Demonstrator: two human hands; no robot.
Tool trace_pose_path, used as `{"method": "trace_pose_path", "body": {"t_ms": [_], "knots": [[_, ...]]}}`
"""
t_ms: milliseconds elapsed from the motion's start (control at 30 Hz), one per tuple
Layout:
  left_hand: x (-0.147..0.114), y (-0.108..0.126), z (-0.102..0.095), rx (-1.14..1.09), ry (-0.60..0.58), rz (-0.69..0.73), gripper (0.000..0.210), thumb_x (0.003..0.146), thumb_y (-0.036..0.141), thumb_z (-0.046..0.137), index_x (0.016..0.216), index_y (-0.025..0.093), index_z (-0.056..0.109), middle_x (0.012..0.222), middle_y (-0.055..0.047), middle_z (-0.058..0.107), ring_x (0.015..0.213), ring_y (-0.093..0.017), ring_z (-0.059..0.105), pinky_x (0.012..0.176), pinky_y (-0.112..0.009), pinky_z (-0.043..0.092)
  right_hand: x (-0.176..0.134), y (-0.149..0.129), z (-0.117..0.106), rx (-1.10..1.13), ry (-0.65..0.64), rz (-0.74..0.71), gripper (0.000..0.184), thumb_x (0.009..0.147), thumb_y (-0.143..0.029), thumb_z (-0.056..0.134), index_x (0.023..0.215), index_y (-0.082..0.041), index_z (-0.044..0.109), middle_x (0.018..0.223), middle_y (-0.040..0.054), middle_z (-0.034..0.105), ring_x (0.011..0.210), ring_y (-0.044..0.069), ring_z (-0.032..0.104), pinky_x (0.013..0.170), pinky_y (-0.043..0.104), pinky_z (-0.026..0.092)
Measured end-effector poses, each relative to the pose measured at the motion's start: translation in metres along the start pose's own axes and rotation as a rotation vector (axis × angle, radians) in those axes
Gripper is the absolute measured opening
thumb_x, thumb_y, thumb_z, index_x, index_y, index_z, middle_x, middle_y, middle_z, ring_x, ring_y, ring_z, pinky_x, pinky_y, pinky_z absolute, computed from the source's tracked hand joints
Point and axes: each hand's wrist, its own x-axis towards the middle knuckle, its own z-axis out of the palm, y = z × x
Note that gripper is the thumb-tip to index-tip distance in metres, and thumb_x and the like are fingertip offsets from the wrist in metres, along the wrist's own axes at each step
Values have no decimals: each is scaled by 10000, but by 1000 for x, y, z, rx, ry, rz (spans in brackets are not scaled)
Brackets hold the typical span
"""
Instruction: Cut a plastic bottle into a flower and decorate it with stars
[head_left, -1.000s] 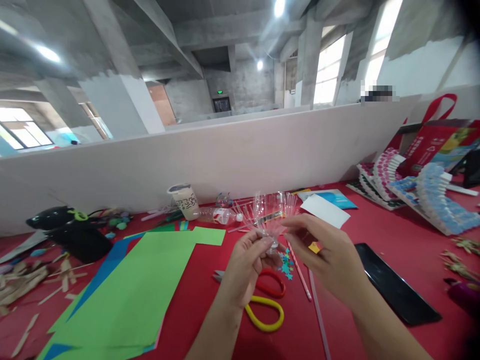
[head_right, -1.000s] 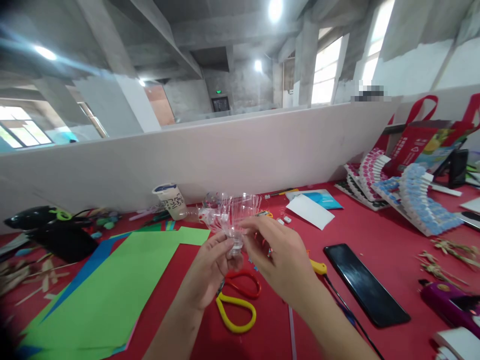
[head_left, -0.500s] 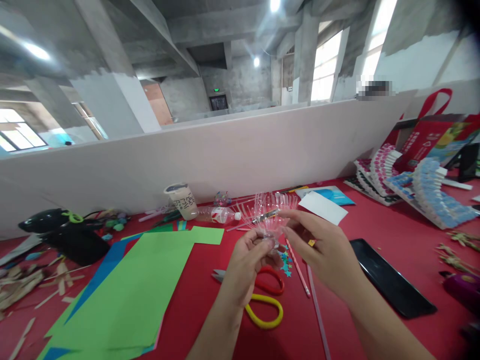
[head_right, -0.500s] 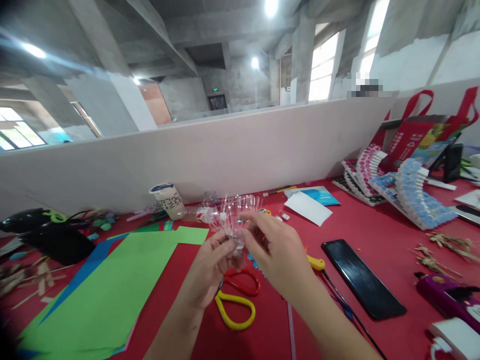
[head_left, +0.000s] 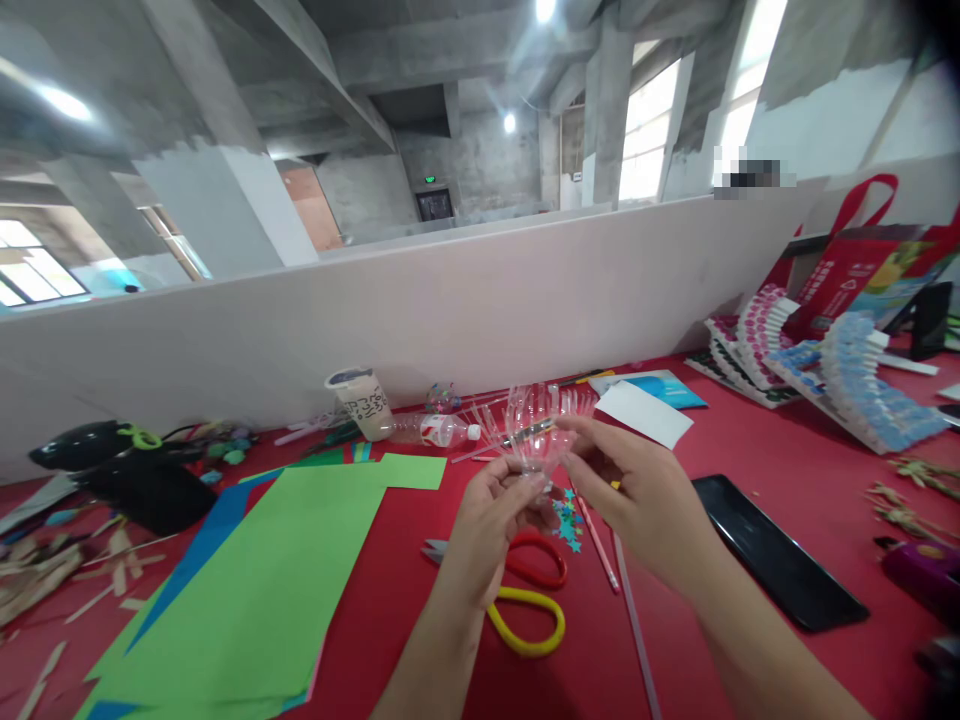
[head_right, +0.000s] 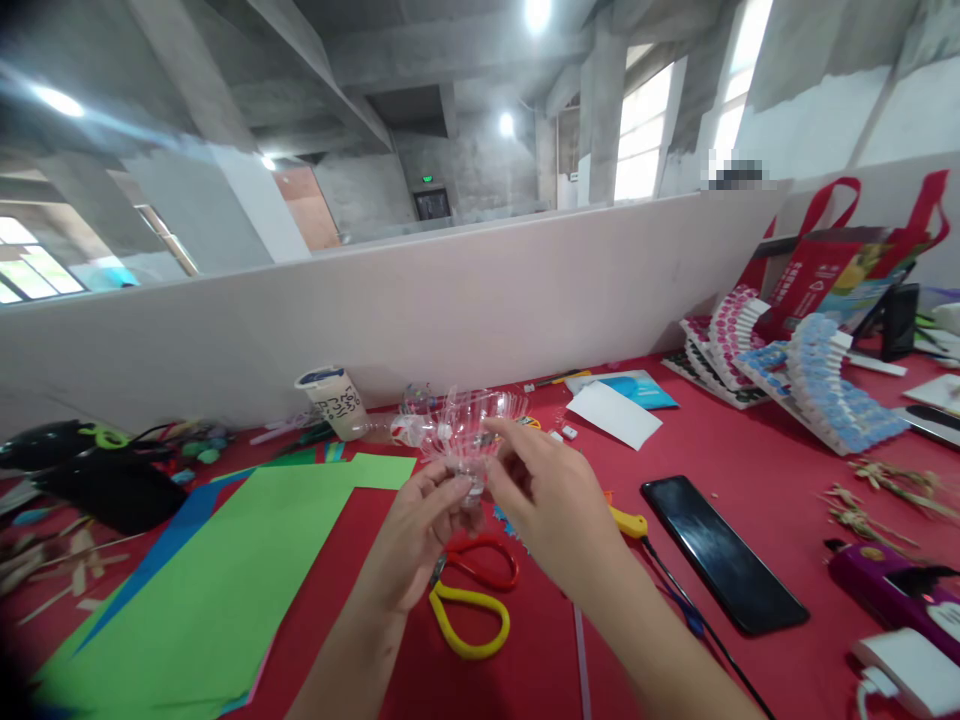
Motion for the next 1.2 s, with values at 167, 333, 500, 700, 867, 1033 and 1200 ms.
{"method": "trace_pose_path", "body": {"t_ms": [167,333,500,700,867,1033,1200], "knots": [[1,1,-1,-49,-1,-41,89,794,212,598,788,145,540,627,9,582,534,-89,543,524,-207,437,-1,-1,1,74,-18,-65,296,886,-207,488,1170,-215,569,807,15,638,659,147,574,578,258,471],[2,1,-6,-93,-46,-92,111,804,244,601,796,146,548,632,2,603,536,-92,561,519,-203,437,-3,-3,2,95,16,-111,272,878,-161,502,1123,-238,589,808,1,631,666,136,578,603,255,471],[1,2,-3,-109,-56,-81,137,774,262,637,785,141,572,608,-3,604,512,-95,551,508,-206,431,-3,-1,6,82,36,-136,195,862,-122,518,999,-229,606,799,-5,643,681,136,587,618,252,460],[-3,3,5,-109,6,-77,116,764,242,624,755,142,568,572,2,601,486,-91,544,490,-196,413,0,2,11,59,37,-78,80,863,-160,537,857,-207,602,749,-4,631,656,143,582,604,257,451],[-4,2,7,-108,17,-80,95,787,228,592,762,141,565,573,0,605,490,-90,547,495,-193,417,0,1,11,46,38,-51,82,864,-182,539,800,-211,582,708,-9,625,626,142,581,583,251,449],[-3,2,6,-109,20,-79,124,763,248,628,749,139,571,563,3,597,476,-88,542,482,-190,413,1,2,10,28,25,-62,77,861,-189,531,814,-215,587,691,-12,608,612,143,565,568,246,440],[-3,2,4,-94,-44,-124,173,803,299,606,763,135,570,585,-16,613,476,-89,544,476,-190,408,0,0,4,51,13,-26,108,871,-206,510,784,-221,573,659,-28,601,582,128,558,546,239,422]]}}
